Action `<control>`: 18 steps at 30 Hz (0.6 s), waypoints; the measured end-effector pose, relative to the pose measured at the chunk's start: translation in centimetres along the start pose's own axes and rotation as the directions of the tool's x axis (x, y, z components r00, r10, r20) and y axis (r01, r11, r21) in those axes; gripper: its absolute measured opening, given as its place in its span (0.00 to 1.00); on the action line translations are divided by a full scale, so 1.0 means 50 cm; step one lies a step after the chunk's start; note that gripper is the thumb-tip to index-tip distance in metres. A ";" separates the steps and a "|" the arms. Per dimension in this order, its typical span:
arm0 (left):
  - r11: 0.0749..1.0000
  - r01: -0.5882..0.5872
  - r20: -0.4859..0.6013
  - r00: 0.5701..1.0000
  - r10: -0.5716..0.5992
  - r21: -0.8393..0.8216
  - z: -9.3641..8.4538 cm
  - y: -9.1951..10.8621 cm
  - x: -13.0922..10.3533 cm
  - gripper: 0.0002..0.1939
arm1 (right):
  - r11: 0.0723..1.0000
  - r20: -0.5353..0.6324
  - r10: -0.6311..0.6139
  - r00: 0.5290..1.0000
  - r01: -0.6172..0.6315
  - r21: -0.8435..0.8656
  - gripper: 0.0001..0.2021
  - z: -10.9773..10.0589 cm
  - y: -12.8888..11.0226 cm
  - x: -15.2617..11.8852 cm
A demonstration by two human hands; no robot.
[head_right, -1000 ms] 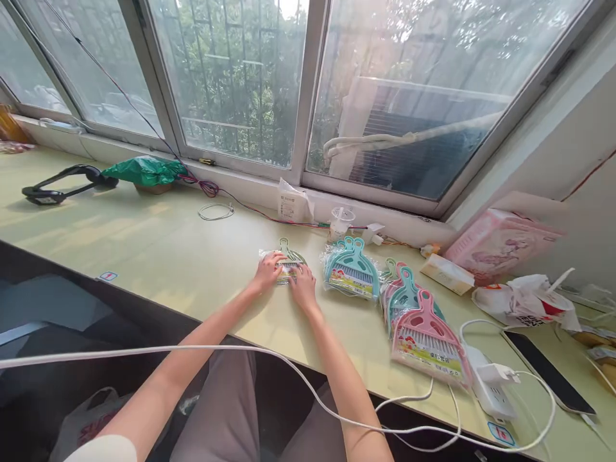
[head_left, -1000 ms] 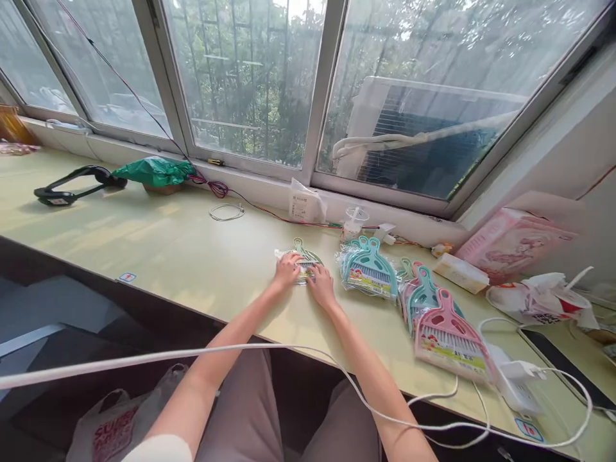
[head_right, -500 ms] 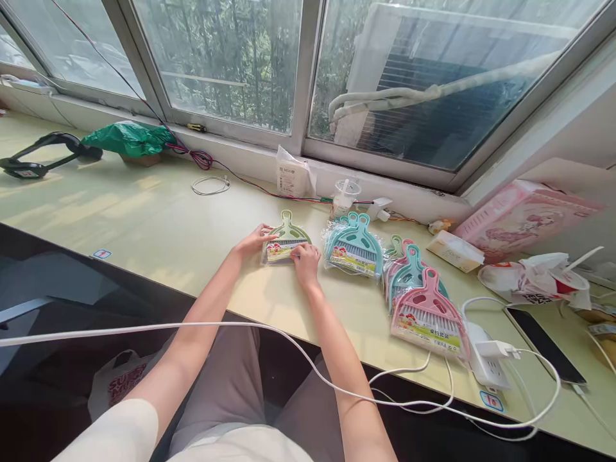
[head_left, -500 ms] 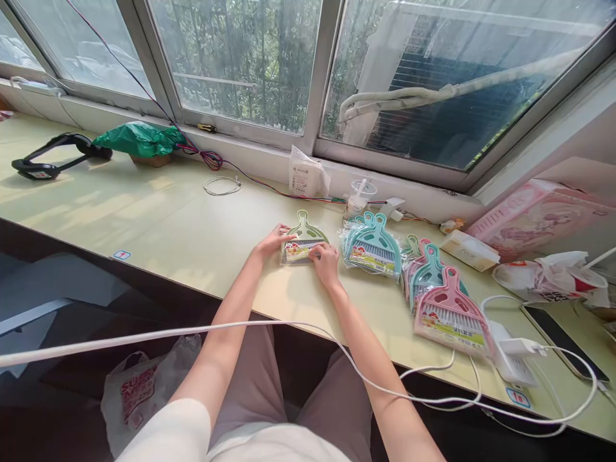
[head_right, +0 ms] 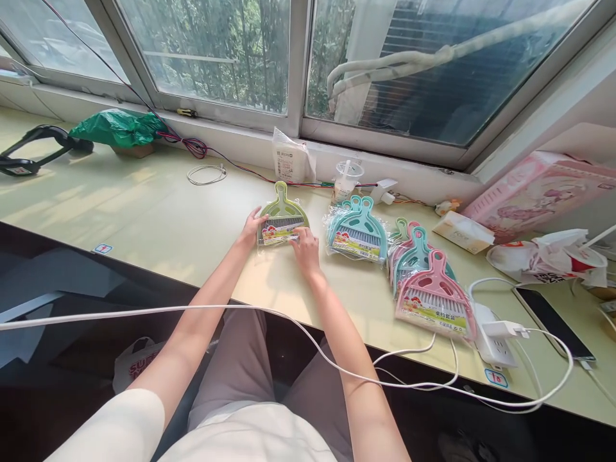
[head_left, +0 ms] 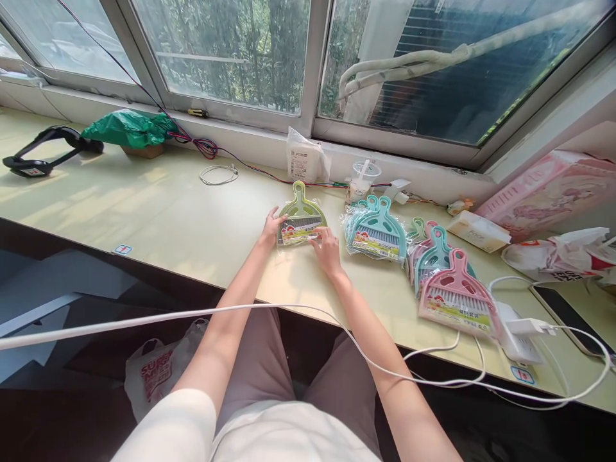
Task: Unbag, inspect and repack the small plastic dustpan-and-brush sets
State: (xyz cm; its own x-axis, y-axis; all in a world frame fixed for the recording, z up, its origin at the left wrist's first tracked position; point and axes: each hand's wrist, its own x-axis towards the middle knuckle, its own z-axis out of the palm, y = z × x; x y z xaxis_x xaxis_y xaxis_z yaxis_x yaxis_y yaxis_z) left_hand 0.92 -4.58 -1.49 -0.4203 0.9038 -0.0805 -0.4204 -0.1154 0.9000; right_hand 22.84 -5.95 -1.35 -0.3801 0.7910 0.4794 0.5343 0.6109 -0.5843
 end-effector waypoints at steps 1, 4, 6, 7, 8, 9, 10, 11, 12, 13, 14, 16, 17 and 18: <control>1.000 -0.016 0.030 0.999 0.016 -0.004 0.003 -0.001 -0.001 0.35 | 1.000 -0.028 -0.002 1.000 0.003 0.012 0.09 -0.001 0.002 0.000; 0.998 -0.053 0.086 0.995 0.056 -0.039 0.011 -0.004 -0.004 0.26 | 1.000 -0.062 -0.005 0.998 0.006 0.028 0.10 -0.002 0.008 -0.001; 0.996 -0.052 0.073 0.996 0.057 -0.068 0.014 -0.005 -0.005 0.25 | 0.999 -0.004 0.021 1.000 -0.021 0.025 0.12 0.000 0.013 -0.002; 0.995 -0.053 0.063 0.996 0.058 -0.079 0.014 -0.004 -0.005 0.26 | 0.999 0.034 0.038 0.999 -0.039 0.027 0.13 0.001 0.016 -0.003; 0.994 -0.059 0.059 0.996 0.065 -0.088 0.014 -0.003 -0.006 0.26 | 0.998 0.065 0.055 0.996 -0.057 0.036 0.14 0.003 0.018 -0.003; 0.993 -0.067 0.062 0.995 0.073 -0.096 0.013 -0.002 -0.007 0.27 | 0.995 0.081 0.075 0.994 -0.080 0.057 0.14 0.006 0.020 -0.003; 0.992 -0.074 0.070 0.994 0.082 -0.105 0.013 0.000 -0.008 0.27 | 0.990 0.084 0.102 0.991 -0.109 0.094 0.15 0.008 0.022 -0.002; 0.990 -0.078 0.079 0.993 0.088 -0.115 0.012 0.001 -0.010 0.27 | 0.978 0.080 0.136 0.987 -0.147 0.149 0.15 0.009 0.024 0.000; 0.989 -0.077 0.086 0.992 0.088 -0.124 0.011 0.003 -0.012 0.27 | 0.956 0.077 0.181 0.980 -0.194 0.220 0.16 0.010 0.026 0.001; 0.989 -0.069 0.092 0.992 0.082 -0.132 0.011 0.005 -0.015 0.26 | 0.921 0.081 0.234 0.969 -0.248 0.302 0.16 0.010 0.027 0.003; 0.989 -0.055 0.101 0.992 0.069 -0.136 0.012 0.007 -0.018 0.25 | 0.871 0.091 0.291 0.952 -0.304 0.387 0.16 0.010 0.028 0.006; 0.991 -0.018 0.140 0.990 0.037 -0.134 0.014 0.012 -0.026 0.25 | 0.744 0.124 0.397 0.910 -0.398 0.537 0.16 0.009 0.029 0.011; 0.991 0.000 0.170 0.985 0.022 -0.132 0.016 0.015 -0.031 0.25 | 0.681 0.136 0.439 0.888 -0.427 0.595 0.17 0.009 0.029 0.013; 0.991 0.019 0.205 0.979 0.009 -0.130 0.018 0.018 -0.035 0.24 | 0.625 0.141 0.473 0.870 -0.444 0.642 0.17 0.008 0.028 0.015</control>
State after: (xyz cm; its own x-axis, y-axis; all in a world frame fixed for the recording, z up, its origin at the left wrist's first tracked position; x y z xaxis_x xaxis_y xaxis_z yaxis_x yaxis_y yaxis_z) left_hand 2.00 -5.88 -0.17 -0.2501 0.9681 0.0168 -0.5289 -0.1511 0.8351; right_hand 22.99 -4.47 -2.07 -0.1845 0.9816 0.0489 0.0180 0.0531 -0.9984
